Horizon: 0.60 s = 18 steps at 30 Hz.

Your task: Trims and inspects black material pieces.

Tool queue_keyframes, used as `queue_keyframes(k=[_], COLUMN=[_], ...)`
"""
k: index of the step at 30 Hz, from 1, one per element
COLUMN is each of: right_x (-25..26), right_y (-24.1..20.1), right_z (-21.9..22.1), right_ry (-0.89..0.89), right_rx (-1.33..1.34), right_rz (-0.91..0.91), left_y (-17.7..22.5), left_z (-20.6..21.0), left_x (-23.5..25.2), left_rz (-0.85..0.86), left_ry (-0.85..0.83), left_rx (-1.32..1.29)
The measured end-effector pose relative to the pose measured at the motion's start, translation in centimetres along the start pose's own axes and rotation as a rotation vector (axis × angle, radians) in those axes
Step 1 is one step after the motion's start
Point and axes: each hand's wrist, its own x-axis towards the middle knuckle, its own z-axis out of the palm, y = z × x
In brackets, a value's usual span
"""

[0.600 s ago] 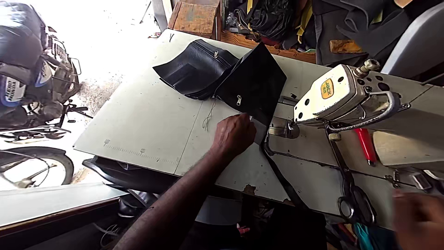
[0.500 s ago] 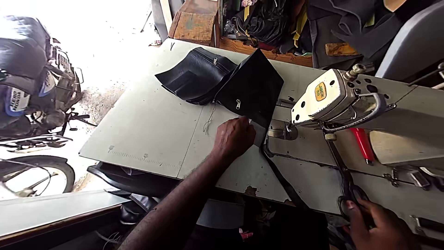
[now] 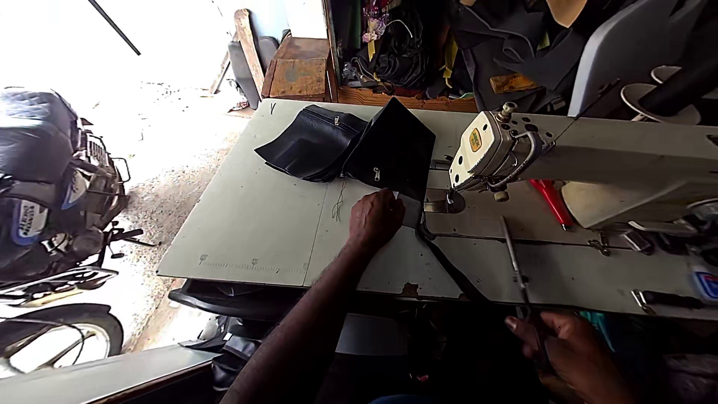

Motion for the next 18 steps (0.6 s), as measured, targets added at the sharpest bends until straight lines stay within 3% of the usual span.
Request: queue_keyframes(k=[3, 5, 11, 18], right_x=[-2.3, -2.6, -1.0, 0.5], right_y=[-3.1, -4.5, -7.2, -10.3], right_z=[3.3, 5.6, 9.3, 10.8], right_ry=[-0.316, -0.394, -0.397, -0.353], right_rx=[0.712, 0.906, 1.161, 1.193], right_rz=[0.042, 0.089, 0.094, 0.110], left_y=[0.0, 0.1, 0.0, -0.1], left_z=[0.1, 0.1, 0.1, 0.0], left_x=[-0.1, -0.1, -0.2, -0.2], left_rz=[0.015, 0.020, 0.007, 0.004], left_ry=[0.012, 0.020, 0.023, 0.013], left_rx=[0.004, 0.008, -0.002, -0.003])
